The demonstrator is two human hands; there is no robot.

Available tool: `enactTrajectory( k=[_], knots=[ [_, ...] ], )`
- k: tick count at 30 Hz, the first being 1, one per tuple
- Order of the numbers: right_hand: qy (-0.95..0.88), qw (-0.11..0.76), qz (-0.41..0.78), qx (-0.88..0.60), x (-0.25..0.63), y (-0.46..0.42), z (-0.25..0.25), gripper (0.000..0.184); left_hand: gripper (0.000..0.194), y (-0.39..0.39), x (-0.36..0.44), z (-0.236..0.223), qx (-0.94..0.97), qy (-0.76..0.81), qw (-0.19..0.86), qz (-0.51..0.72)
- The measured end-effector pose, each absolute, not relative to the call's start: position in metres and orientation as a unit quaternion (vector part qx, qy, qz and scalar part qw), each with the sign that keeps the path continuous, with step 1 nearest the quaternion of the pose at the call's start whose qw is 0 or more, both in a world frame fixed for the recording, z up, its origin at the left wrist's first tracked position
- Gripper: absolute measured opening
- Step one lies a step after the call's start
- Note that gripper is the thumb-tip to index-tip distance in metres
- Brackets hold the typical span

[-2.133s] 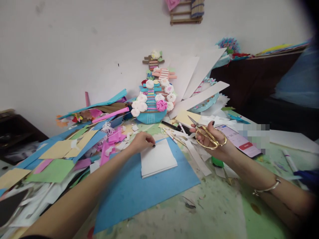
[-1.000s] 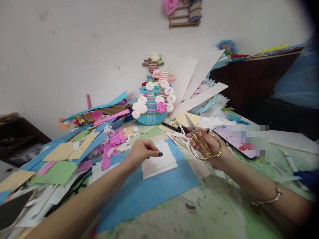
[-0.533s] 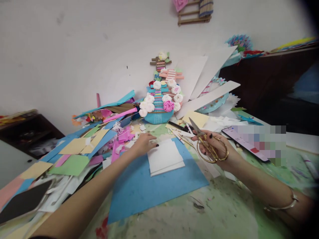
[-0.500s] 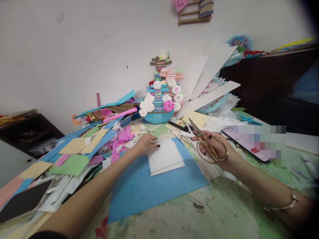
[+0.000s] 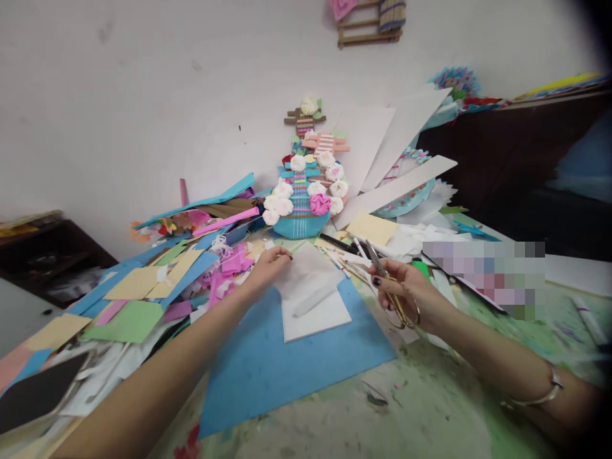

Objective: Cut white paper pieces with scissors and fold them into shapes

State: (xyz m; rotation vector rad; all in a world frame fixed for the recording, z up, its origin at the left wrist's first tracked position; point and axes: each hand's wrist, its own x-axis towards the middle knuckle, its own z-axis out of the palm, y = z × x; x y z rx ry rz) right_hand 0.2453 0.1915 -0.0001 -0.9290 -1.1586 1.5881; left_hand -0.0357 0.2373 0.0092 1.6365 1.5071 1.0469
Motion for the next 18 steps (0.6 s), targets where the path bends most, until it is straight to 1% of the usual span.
enactTrajectory(
  k=[4, 9, 12, 15, 18],
  knots=[
    [-0.463, 0.427, 0.663, -0.404, 0.237, 0.188, -0.004, 0.042, 0.025, 0.216, -0.026, 0.004, 0.559, 0.545, 0.454, 0.43],
    [-0.468, 0.384, 0.695, -0.389, 0.228, 0.185, -0.012, 0.034, 0.032, 0.184, -0.009, -0.002, 0.486, 0.492, 0.575, 0.437],
    [-0.451, 0.394, 0.7, -0.39, 0.228, 0.186, -0.016, 0.03, 0.034, 0.17, -0.001, 0.006, 0.369, 0.423, 0.681, 0.47],
    [-0.41, 0.427, 0.711, -0.38, 0.23, 0.187, -0.016, 0.028, 0.036, 0.16, 0.005, 0.018, 0.321, 0.375, 0.713, 0.497],
    [-0.403, 0.433, 0.724, -0.354, 0.23, 0.186, -0.017, 0.033, 0.036, 0.153, 0.009, 0.024, 0.305, 0.364, 0.727, 0.496]
  ],
)
